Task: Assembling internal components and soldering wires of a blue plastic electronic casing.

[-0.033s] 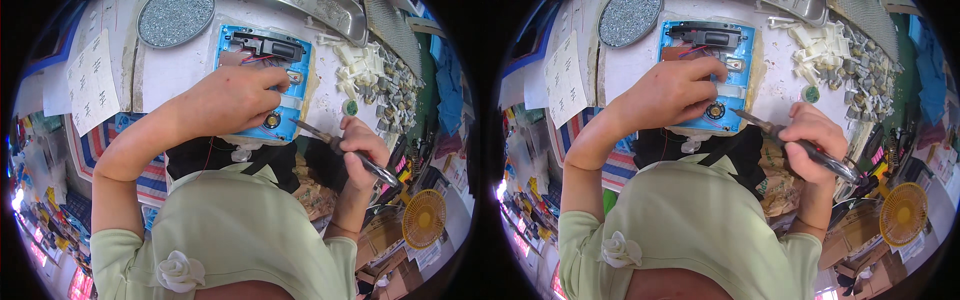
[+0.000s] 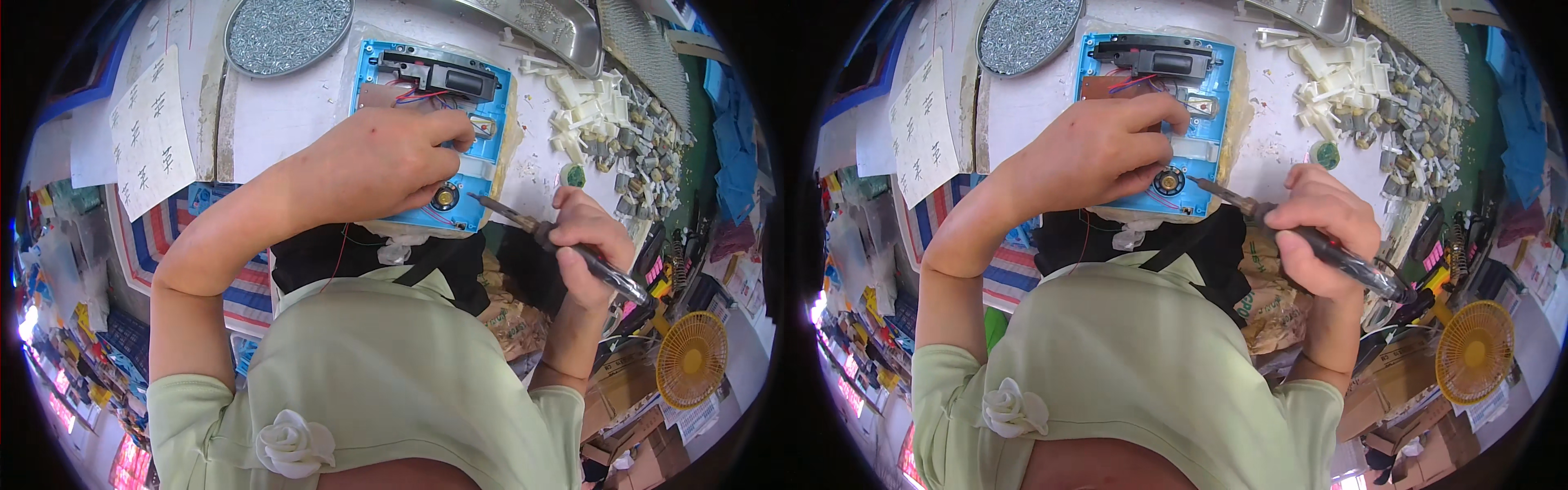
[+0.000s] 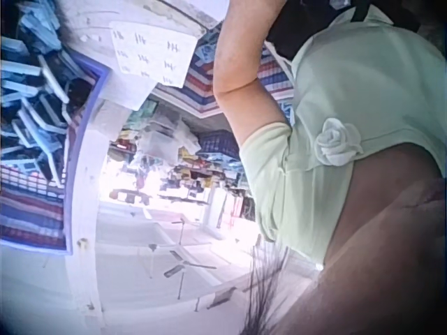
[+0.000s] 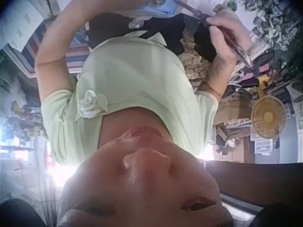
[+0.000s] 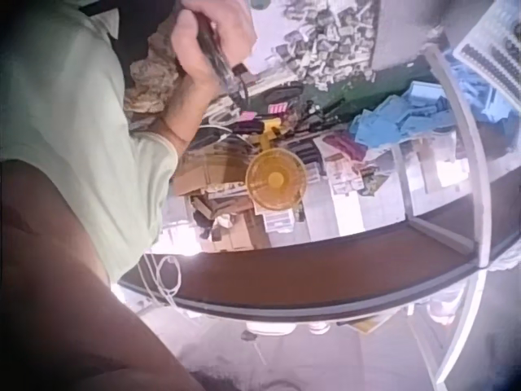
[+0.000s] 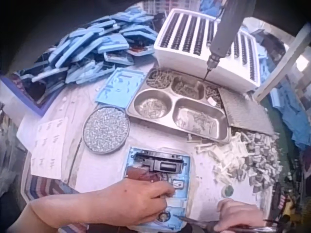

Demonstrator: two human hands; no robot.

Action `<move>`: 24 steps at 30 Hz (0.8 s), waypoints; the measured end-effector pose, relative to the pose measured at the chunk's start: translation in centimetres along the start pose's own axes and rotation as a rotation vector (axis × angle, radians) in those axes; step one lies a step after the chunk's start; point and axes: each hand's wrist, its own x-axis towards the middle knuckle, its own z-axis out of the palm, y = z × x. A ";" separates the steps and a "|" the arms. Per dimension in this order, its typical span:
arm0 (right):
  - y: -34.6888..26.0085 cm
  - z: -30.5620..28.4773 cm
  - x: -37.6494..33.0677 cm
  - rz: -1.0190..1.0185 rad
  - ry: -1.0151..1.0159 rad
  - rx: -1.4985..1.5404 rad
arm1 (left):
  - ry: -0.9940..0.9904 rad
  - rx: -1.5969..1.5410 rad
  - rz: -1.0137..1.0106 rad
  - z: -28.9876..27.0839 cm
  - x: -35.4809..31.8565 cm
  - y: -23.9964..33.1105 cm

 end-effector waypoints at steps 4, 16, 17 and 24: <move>0.9 0.4 1.6 -0.053 -0.120 -0.070 | 0.024 0.010 -0.008 0.2 -0.2 0.1; 1.2 0.4 2.3 -0.035 -0.186 -0.108 | 0.009 0.012 0.004 0.2 -0.2 0.0; 1.2 0.4 2.3 -0.028 -0.185 -0.104 | 0.007 0.013 0.004 0.2 -0.2 0.0; 1.1 0.6 2.6 -0.020 -0.181 -0.117 | -0.005 0.015 0.002 0.1 -0.2 0.1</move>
